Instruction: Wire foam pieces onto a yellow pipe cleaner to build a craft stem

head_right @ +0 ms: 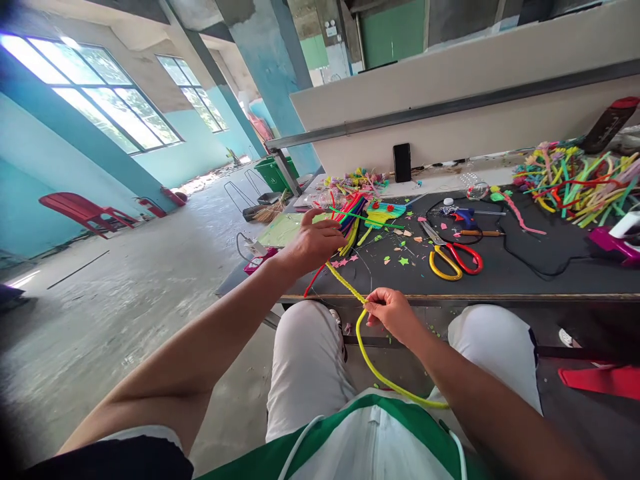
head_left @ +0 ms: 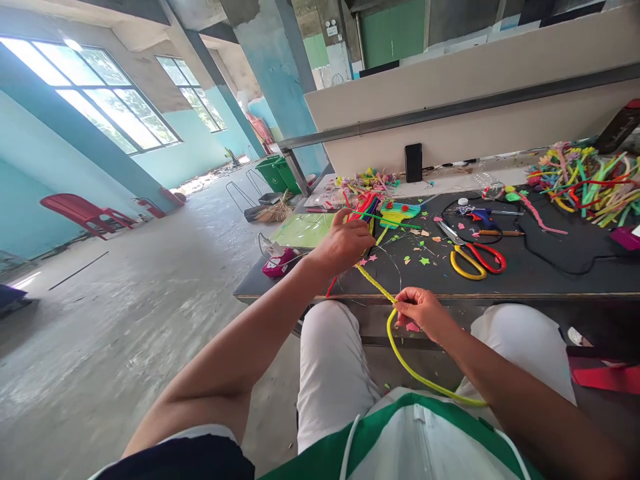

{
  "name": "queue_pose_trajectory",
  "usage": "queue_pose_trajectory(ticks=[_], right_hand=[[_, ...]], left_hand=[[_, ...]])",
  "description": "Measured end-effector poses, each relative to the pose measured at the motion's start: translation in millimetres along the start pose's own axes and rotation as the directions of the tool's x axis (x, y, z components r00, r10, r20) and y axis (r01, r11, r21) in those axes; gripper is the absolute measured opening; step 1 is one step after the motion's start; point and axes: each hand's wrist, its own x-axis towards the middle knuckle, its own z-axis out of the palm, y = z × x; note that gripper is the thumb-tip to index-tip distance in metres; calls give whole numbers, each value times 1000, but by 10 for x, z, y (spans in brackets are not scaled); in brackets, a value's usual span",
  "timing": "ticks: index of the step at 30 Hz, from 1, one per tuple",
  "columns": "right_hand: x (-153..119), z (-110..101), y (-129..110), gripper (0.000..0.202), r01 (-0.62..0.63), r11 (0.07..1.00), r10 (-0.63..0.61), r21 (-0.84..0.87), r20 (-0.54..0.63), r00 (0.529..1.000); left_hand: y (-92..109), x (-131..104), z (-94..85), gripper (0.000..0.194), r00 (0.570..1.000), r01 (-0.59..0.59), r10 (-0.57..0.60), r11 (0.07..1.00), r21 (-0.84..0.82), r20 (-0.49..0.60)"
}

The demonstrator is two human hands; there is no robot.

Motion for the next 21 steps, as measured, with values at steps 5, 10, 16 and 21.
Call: queue_pose_trajectory(ticks=[5, 10, 16, 21], right_hand=[[73, -52, 5, 24, 112, 974, -90, 195, -118, 989], [116, -82, 29, 27, 161, 947, -111, 279, -188, 976], [156, -18, 73, 30, 139, 957, -93, 256, -183, 979], [181, 17, 95, 29, 80, 956, -33, 281, -169, 985]], left_hand=[[-53, -83, 132, 43, 807, 325, -511, 802, -502, -295], [54, -222, 496, 43, 539, 264, -840, 99, -959, 62], [163, -178, 765, 39, 598, 94, -782, -150, -984, 176], [138, -148, 902, 29, 564, 34, -818, -116, -993, 115]])
